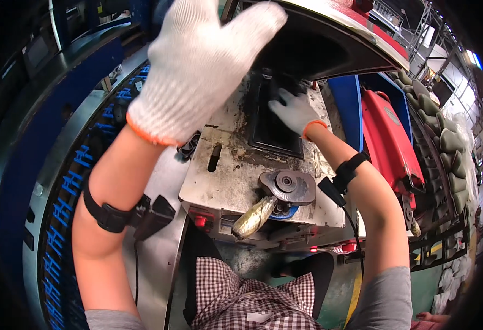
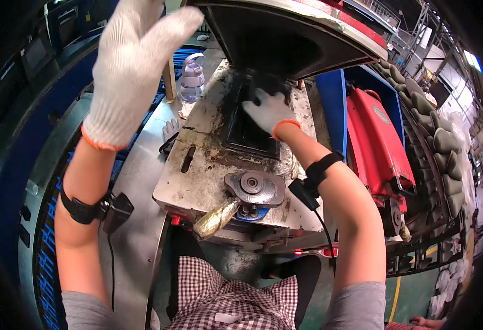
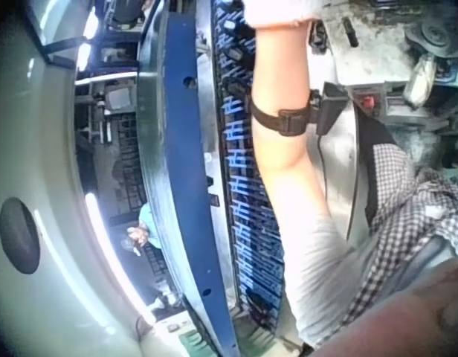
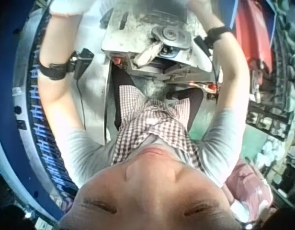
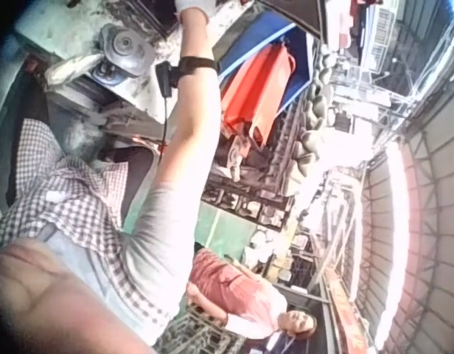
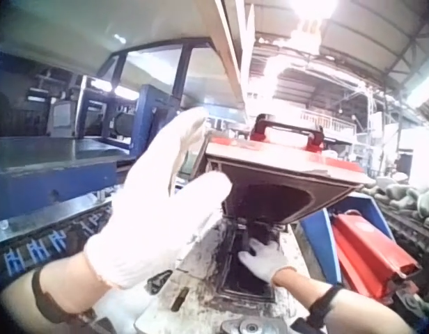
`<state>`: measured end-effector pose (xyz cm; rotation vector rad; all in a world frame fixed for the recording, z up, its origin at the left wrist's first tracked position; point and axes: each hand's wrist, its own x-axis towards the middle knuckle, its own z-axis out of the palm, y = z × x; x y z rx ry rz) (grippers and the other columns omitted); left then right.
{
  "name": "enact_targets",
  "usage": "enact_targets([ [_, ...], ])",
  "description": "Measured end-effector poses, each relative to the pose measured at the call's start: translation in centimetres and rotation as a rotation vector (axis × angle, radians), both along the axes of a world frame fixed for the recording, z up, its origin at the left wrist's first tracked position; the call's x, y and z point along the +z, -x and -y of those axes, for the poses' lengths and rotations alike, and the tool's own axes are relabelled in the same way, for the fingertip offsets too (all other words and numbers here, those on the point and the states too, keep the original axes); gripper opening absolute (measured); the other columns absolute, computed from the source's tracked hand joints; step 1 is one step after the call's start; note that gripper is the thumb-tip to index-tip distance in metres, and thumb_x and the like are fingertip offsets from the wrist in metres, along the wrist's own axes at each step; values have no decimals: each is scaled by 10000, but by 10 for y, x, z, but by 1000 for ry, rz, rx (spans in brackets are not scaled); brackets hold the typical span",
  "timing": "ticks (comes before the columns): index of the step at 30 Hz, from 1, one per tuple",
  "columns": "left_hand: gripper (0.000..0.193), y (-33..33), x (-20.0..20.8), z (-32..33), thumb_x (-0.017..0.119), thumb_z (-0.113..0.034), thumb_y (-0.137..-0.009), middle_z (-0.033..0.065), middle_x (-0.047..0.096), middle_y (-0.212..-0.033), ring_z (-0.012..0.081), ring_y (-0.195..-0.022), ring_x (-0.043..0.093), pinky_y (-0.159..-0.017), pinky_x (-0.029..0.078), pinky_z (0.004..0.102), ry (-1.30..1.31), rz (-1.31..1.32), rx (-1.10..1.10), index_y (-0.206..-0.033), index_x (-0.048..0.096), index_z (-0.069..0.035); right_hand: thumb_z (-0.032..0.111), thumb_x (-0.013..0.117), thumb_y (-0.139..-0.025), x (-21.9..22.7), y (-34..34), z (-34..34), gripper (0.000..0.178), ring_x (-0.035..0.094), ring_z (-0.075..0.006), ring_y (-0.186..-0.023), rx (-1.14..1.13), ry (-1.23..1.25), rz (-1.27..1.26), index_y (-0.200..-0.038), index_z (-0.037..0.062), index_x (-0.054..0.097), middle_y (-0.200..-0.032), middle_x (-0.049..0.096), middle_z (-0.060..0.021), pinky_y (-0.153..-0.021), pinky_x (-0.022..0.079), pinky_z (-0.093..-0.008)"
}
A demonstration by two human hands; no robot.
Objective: Insert shoe components into a heat-press lasting machine and then transfer them to a conveyor belt.
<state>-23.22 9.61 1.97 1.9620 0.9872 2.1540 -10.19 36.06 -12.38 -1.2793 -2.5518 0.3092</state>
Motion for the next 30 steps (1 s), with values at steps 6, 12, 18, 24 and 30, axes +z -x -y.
enact_targets([
  [6, 589, -1, 40, -57, 684, -313, -994, 249, 636, -1409, 340, -1288, 637, -1112, 488, 410, -204, -353, 694, -1470, 541, 3, 739, 535, -929, 17, 0, 30, 942, 628, -530, -1269, -22, 6, 210, -1624, 109, 446, -1566, 380, -403, -1099, 513, -505],
  [12, 515, 36, 117, -173, 664, -380, -980, 266, 717, -1233, 345, -1141, 710, -1019, 542, 432, -486, -1290, 973, -1316, 647, 10, 627, 528, -1013, 25, -43, 16, 795, 594, -461, -1350, 255, 59, -2, -1558, 48, 528, -1520, 501, -337, -1133, 482, -471],
  [18, 440, -25, 118, -101, 690, -414, -924, 211, 747, -1209, 360, -1099, 723, -962, 558, 445, 416, -798, 600, -1150, 748, -41, 153, 668, -981, 28, -142, 154, 347, 683, -324, -1091, 417, 75, -584, -1292, 5, 713, -1177, 724, -179, -977, 537, -413],
  [24, 371, -7, 58, -148, 673, -382, -920, 185, 755, -1049, 392, -985, 721, -912, 558, 480, -105, -1007, 692, -1139, 767, -98, 143, 629, -1032, -40, -173, 226, 385, 703, -268, -1072, 831, 515, -580, -1380, -17, 661, -1183, 721, -176, -980, 544, -391],
  [30, 237, -26, -26, -103, 686, -383, -981, 138, 691, -736, 370, -684, 696, -638, 558, 443, 88, -1016, 527, -909, 778, -177, 380, 547, -1128, -100, -122, 262, 596, 644, -256, -1247, 603, 1557, -866, -1592, 31, 412, -1432, 611, -135, -1014, 552, -390],
])
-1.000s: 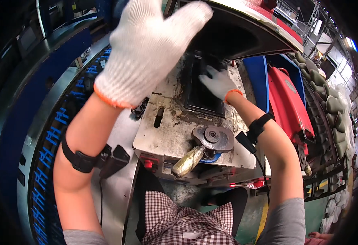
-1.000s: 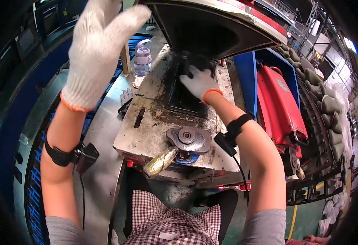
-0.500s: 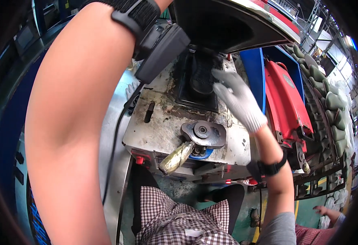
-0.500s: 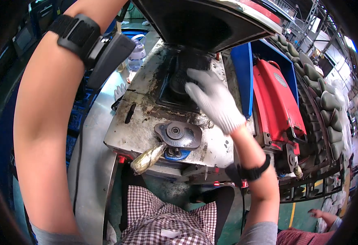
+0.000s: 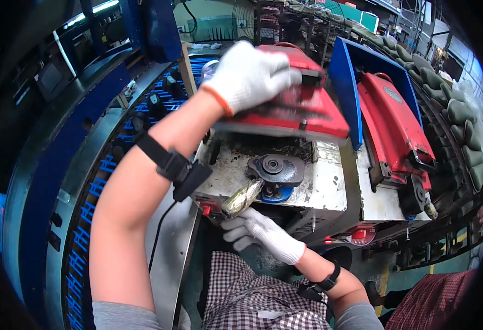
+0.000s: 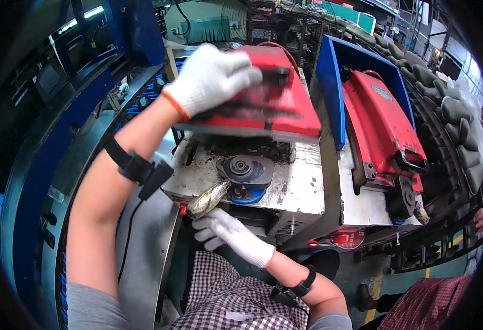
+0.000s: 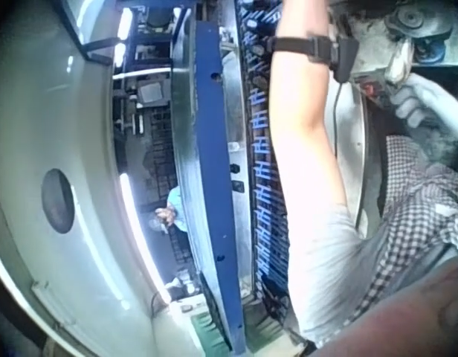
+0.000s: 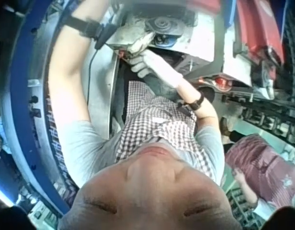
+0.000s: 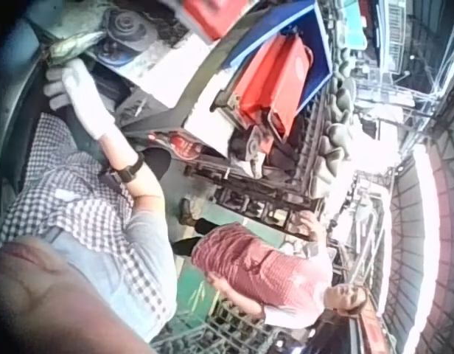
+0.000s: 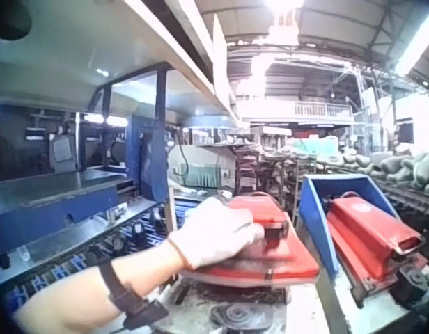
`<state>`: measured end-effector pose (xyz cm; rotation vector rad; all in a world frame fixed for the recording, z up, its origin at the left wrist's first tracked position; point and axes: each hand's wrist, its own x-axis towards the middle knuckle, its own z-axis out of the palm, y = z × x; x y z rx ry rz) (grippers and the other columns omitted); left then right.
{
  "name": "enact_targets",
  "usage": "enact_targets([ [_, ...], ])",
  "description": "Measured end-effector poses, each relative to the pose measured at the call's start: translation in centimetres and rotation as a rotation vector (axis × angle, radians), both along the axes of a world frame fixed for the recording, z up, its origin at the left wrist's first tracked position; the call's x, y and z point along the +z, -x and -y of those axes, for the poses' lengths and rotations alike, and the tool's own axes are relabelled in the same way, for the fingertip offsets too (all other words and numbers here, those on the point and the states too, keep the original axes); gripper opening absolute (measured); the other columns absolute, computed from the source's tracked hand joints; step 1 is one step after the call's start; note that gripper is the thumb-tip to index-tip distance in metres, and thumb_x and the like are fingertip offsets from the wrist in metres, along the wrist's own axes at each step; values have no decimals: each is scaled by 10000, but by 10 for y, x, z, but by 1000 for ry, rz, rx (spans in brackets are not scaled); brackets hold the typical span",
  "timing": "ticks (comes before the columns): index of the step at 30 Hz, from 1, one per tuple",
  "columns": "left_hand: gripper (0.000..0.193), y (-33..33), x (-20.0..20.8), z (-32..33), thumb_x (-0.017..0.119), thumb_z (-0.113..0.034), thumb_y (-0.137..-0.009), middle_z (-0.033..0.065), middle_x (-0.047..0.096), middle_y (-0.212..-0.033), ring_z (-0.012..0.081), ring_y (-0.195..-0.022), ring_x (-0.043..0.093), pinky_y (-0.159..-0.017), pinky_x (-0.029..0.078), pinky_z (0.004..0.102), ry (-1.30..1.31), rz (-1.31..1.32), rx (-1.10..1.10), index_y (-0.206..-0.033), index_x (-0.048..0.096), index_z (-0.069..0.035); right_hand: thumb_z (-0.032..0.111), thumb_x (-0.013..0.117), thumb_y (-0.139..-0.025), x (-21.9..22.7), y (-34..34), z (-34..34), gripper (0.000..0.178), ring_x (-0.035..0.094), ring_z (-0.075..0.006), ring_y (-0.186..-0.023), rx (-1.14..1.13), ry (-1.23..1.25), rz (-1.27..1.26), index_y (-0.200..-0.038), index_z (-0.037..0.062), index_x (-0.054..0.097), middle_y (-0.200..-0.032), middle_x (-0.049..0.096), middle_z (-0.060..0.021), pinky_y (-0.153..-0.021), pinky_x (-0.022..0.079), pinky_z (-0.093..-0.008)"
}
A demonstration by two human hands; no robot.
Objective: Insert shoe components into a heat-press lasting machine and then transfer them to a conveyor belt.
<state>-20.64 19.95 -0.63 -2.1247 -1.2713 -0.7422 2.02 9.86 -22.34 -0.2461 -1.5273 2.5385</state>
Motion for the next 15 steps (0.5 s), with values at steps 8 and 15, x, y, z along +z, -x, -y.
enact_targets([
  [8, 248, -13, -82, 22, 586, -276, -1010, 44, 682, -784, 294, -790, 636, -833, 487, 415, 108, -92, -42, -895, 784, -180, 360, 661, -1044, 1, 37, 14, 614, 573, -346, -1371, -60, 636, -307, -1556, 85, 464, -1517, 560, -118, -1119, 491, -492],
  [15, 180, -27, -76, 32, 630, -206, -967, 99, 677, -782, 332, -823, 647, -846, 500, 433, 252, -38, 37, -889, 762, -112, 311, 666, -974, 2, 12, 6, 355, 659, -242, -956, 19, 813, -356, -1243, 80, 643, -1096, 671, -66, -839, 542, -388],
])
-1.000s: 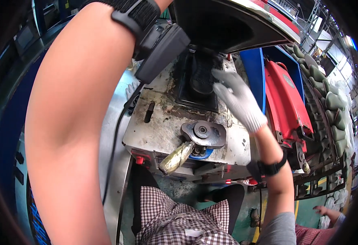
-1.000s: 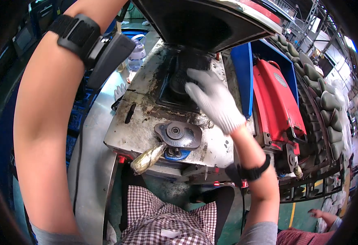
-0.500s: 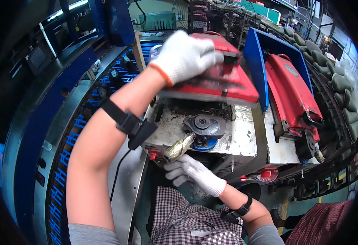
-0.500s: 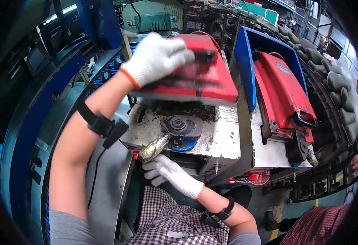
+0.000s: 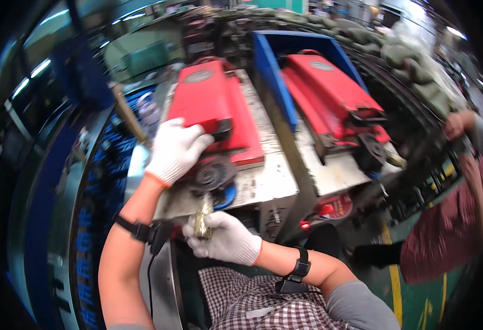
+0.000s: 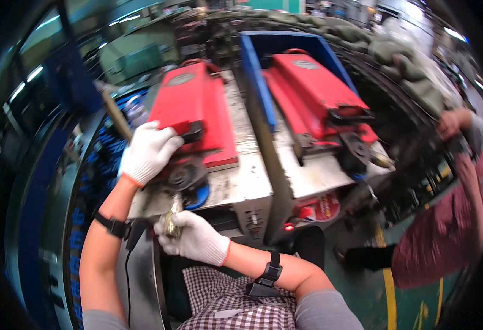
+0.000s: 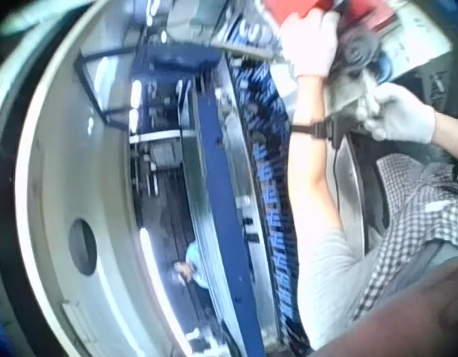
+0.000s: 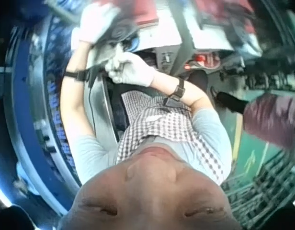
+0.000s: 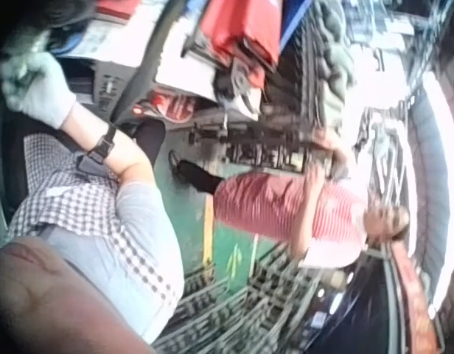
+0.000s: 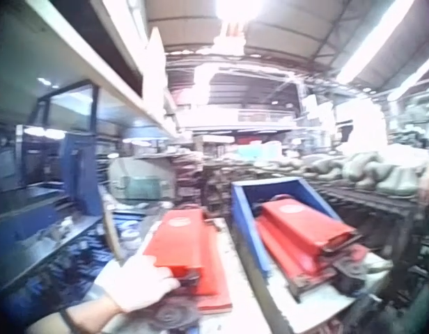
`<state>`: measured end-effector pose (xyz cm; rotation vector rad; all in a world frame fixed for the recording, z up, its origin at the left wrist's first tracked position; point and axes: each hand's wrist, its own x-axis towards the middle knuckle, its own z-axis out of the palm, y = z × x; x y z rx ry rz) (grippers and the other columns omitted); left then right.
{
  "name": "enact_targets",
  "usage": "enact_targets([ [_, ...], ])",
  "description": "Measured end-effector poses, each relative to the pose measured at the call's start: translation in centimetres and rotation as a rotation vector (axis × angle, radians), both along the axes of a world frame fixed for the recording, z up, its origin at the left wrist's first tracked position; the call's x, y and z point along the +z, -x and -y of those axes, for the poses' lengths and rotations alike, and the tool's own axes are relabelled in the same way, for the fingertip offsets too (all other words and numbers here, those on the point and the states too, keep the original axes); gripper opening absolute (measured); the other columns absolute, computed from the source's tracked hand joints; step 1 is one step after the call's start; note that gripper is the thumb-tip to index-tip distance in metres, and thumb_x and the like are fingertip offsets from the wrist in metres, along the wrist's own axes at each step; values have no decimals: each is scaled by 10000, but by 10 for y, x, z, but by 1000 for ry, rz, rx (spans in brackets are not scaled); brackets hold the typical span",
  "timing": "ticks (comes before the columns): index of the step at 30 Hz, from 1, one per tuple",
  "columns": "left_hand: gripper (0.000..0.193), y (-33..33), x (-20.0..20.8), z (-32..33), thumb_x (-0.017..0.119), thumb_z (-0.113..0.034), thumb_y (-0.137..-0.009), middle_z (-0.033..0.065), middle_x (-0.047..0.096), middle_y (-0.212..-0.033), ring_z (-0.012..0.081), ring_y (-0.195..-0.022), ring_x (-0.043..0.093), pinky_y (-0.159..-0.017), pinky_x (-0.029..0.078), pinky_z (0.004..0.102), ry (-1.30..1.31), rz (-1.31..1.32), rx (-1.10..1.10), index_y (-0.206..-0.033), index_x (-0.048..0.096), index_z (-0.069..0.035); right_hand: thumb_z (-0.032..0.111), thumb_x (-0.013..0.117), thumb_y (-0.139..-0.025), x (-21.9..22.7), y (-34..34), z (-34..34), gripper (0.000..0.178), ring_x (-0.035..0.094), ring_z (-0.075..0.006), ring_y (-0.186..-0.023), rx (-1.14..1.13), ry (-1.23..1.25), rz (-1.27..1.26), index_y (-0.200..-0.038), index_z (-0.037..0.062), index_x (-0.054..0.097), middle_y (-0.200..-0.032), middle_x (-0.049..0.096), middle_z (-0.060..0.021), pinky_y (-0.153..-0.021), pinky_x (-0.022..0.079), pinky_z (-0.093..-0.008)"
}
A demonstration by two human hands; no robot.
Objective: Insert shoe components into a heat-press lasting machine and then transfer them to a conveyor belt.
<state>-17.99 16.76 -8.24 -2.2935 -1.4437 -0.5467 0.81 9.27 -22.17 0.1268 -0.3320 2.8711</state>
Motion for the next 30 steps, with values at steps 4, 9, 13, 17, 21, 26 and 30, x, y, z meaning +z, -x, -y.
enact_targets([
  [4, 191, 0, 0, 3, 690, -226, -933, 101, 634, -661, 332, -677, 602, -778, 487, 430, -92, 93, -42, -785, 725, -111, 386, 608, -1022, 18, -64, -21, 446, 530, -153, -747, -84, 38, 112, -1363, 101, 583, -927, 569, -12, -676, 441, -306],
  [9, 222, -9, -1, -4, 696, -231, -955, 119, 620, -664, 348, -683, 595, -815, 492, 428, -120, 92, -31, -791, 711, -83, 286, 606, -1062, 53, -176, -51, 509, 675, -146, -907, -555, -548, 531, -1524, 107, 488, -1035, 691, -76, -722, 547, -301],
  [13, 145, -14, 4, 1, 703, -218, -953, 126, 642, -707, 340, -753, 640, -905, 513, 416, -2, 186, 26, -930, 736, -79, 146, 591, -1031, 82, -267, -88, 285, 700, -208, -1040, -1438, -1578, 1084, -1271, 31, 694, -1059, 727, -96, -874, 570, -338],
  [17, 317, -43, -2, 11, 683, -166, -933, 160, 717, -984, 313, -922, 698, -991, 516, 424, -53, 655, 27, -1222, 687, -37, 239, 626, -1013, 103, -349, -134, 275, 694, -355, -1071, -1687, -1903, 1819, -1170, 34, 719, -1118, 725, -181, -968, 543, -451],
  [21, 455, -125, 33, 13, 705, -187, -885, 203, 689, -1172, 384, -1152, 669, -1026, 536, 450, -20, 387, -182, -1314, 653, -44, 362, 601, -1059, 44, -444, -173, 474, 659, -367, -1239, -1140, -2207, 2084, -1372, 12, 664, -1294, 714, -208, -1067, 508, -426],
  [26, 409, -213, 21, -24, 722, -275, -832, 206, 675, -1050, 400, -1053, 681, -930, 539, 511, 133, 251, -366, -1155, 670, -31, 397, 483, -1114, 47, -423, -184, 397, 704, -484, -928, -1216, -1816, 2140, -1331, 114, 657, -1066, 727, -288, -771, 566, -526],
  [30, 409, -265, -7, -61, 745, -283, -810, 172, 668, -1094, 365, -1092, 653, -961, 494, 495, 92, 180, -326, -1146, 691, -55, 438, 443, -1113, 56, -414, -186, 439, 691, -492, -1031, -1053, -1782, 2267, -1315, 122, 672, -1110, 740, -255, -848, 541, -566],
])
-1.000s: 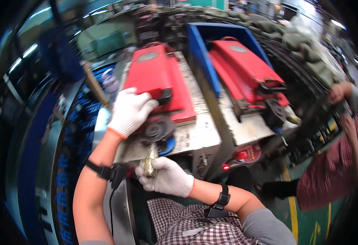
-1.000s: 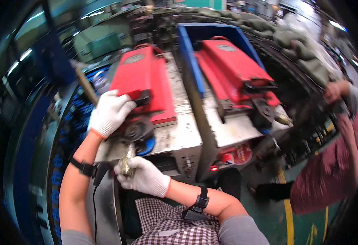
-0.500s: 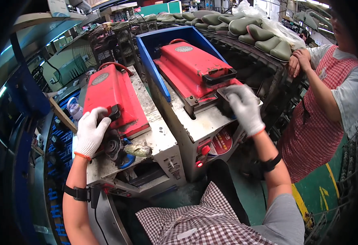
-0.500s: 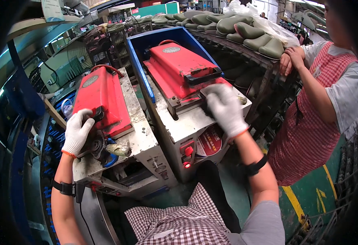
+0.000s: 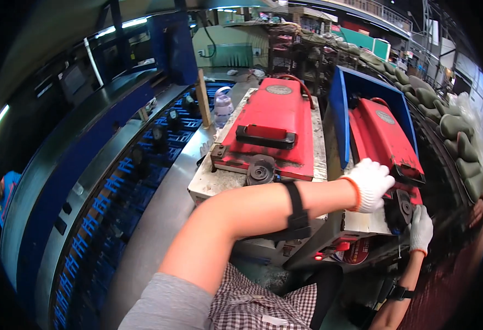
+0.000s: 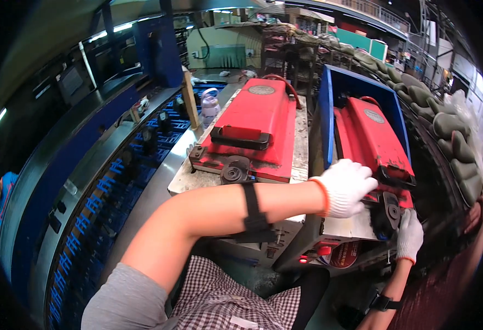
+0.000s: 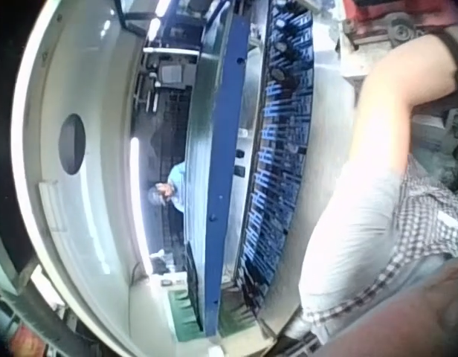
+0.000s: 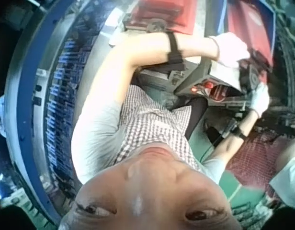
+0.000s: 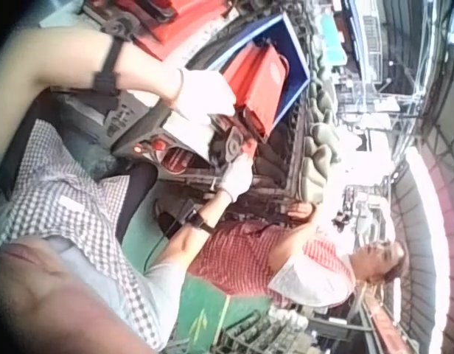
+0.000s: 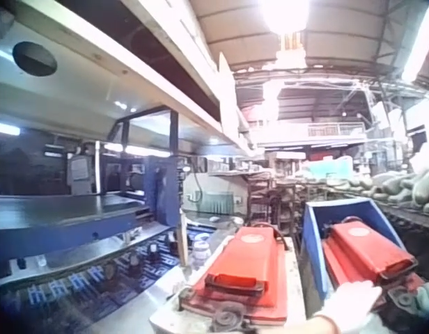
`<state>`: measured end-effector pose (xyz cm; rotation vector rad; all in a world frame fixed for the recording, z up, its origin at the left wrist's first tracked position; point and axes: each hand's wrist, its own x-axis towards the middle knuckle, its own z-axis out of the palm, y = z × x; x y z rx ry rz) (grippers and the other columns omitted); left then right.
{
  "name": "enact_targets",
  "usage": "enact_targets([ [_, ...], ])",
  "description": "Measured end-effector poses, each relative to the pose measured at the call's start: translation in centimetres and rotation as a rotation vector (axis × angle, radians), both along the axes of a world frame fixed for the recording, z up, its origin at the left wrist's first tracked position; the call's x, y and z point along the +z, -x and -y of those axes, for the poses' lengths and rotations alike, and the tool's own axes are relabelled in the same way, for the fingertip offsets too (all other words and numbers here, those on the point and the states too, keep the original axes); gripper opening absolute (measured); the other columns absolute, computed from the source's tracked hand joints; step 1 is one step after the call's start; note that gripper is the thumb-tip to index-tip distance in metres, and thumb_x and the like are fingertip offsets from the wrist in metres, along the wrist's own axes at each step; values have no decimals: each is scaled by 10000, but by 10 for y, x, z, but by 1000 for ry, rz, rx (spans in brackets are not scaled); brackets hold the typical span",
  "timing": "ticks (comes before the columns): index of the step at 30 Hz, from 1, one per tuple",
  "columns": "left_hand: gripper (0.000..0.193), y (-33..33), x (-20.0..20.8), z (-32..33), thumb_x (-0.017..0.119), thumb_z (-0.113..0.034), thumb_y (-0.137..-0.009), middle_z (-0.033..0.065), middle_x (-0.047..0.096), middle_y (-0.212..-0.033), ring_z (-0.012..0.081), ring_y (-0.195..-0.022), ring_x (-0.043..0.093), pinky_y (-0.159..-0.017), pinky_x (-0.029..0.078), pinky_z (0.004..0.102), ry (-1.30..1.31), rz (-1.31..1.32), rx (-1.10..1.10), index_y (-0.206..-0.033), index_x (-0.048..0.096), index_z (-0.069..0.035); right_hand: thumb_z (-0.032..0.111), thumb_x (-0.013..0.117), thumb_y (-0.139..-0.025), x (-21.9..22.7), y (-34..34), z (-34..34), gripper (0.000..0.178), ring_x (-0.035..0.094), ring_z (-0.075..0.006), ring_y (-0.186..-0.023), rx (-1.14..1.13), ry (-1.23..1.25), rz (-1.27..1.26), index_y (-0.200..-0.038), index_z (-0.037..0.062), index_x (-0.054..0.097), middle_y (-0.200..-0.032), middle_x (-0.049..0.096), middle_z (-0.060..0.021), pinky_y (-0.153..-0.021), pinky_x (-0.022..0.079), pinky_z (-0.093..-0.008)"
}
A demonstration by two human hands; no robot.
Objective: Insert shoe components into a heat-press lasting machine and then transfer them to a conveyor belt.
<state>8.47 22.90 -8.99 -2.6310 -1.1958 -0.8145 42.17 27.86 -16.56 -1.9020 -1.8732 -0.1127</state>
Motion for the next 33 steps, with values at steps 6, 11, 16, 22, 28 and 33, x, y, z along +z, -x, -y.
enact_targets([
  [6, 448, -50, -54, -65, 748, -323, -808, 174, 650, -1219, 358, -1178, 617, -985, 465, 475, 136, -126, 190, -1181, 710, -76, 427, 466, -1113, 0, 23, 40, 423, 706, -469, -1052, -50, -34, 13, -1420, 194, 641, -1184, 737, -232, -862, 559, -539],
  [11, 427, -68, -61, -56, 710, -279, -855, 126, 669, -1303, 359, -1254, 588, -1029, 463, 511, 225, -320, 168, -1249, 736, -116, 338, 536, -1100, -7, 25, 64, 472, 718, -453, -1067, 16, -134, 26, -1553, 209, 537, -1210, 743, -227, -896, 563, -516],
  [16, 262, -73, -71, -61, 665, -277, -893, 88, 748, -1152, 346, -1140, 654, -960, 486, 523, 36, -291, 154, -1105, 800, -203, 294, 612, -1046, 26, 79, 131, 583, 720, -468, -989, 211, 37, -26, -1599, 168, 481, -1119, 736, -285, -852, 559, -511],
  [22, 288, -10, -1, -47, 697, -193, -808, 143, 739, -1003, 351, -997, 715, -862, 550, 483, -221, -142, -8, -1083, 713, -112, 285, 661, -1007, 51, 80, 103, 399, 727, -412, -1007, 474, -80, -119, -1371, 124, 692, -1078, 740, -255, -871, 569, -466],
  [28, 499, -15, 77, -86, 723, -195, -819, 153, 714, -1173, 361, -1147, 672, -1041, 524, 468, -481, 39, -64, -1299, 669, -70, 416, 663, -968, 91, 85, 9, 551, 654, -400, -1248, 409, 81, 59, -1412, 89, 649, -1360, 687, -218, -1064, 525, -445],
  [33, 415, 0, 148, -122, 628, -263, -861, 250, 723, -1106, 407, -1104, 665, -988, 517, 498, -576, 236, -130, -1180, 739, -24, 568, 681, -939, 76, 114, -110, 993, 441, -433, -1504, 397, 388, 225, -1668, 11, 303, -1610, 422, -359, -1235, 373, -409],
])
